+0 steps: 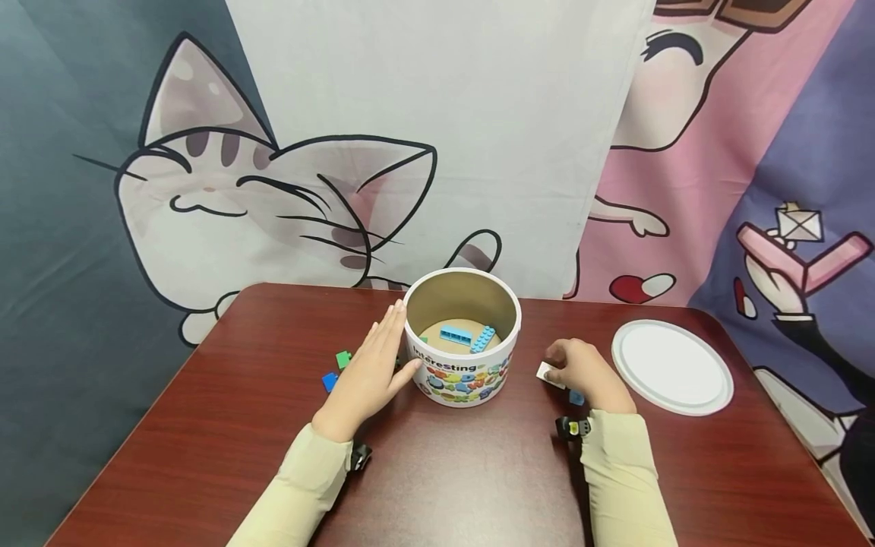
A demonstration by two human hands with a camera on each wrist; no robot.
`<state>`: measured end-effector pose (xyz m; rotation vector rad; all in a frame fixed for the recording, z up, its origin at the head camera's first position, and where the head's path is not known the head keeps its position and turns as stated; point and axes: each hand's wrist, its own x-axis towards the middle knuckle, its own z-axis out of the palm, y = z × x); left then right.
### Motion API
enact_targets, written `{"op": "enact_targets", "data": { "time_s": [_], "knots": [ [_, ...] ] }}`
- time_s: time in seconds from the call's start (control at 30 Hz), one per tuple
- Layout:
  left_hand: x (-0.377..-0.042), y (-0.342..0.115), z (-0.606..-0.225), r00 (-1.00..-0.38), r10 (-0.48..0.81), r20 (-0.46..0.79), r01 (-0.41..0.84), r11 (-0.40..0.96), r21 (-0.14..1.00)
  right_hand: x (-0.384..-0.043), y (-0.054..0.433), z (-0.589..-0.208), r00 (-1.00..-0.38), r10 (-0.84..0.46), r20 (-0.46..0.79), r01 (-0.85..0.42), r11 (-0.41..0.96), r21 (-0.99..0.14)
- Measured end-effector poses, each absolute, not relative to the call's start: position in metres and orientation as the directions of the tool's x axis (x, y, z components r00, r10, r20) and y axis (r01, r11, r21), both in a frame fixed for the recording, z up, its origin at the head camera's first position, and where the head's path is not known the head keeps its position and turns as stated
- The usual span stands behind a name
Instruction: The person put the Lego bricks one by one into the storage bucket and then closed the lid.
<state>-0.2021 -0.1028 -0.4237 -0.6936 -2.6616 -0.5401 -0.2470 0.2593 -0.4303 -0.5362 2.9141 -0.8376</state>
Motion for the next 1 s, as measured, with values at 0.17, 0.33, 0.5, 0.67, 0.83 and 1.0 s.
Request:
{"op": "enact_targets", "data": {
  "time_s": [0.17, 0.33, 0.5, 0.67, 0.83, 1.0],
  "knots": [
    [-0.201, -0.103, -0.424, -0.829, 0.388, 0.403, 0.513, 0.813, 0.274, -0.249, 0.259, -0.436, -0.935, -0.353, 0.019, -0.309, 0.789, -0.531],
    [-0.202, -0.102, -0.424, -0.826, 0.39, 0.406, 0.517, 0.811, 0.273, -0.251, 0.257, -0.44, -0.934, -0.358, 0.016, -0.316, 0.801, -0.508],
    [-0.202, -0.102, -0.423, -0.825, 0.391, 0.409, 0.521, 0.807, 0.278, -0.253, 0.255, -0.443, -0.935, -0.352, 0.034, -0.323, 0.811, -0.487],
    [-0.202, -0.102, -0.422, -0.825, 0.39, 0.41, 0.521, 0.806, 0.281, -0.254, 0.256, -0.445, -0.932, -0.36, 0.047, -0.337, 0.808, -0.483],
    [-0.201, -0.102, -0.422, -0.825, 0.391, 0.409, 0.52, 0.807, 0.278, -0.255, 0.255, -0.444, -0.925, -0.377, 0.054, -0.354, 0.8, -0.484],
    [-0.202, -0.102, -0.423, -0.826, 0.392, 0.406, 0.519, 0.809, 0.277, -0.253, 0.253, -0.438, -0.924, -0.376, 0.073, -0.362, 0.795, -0.487]
  ]
}}
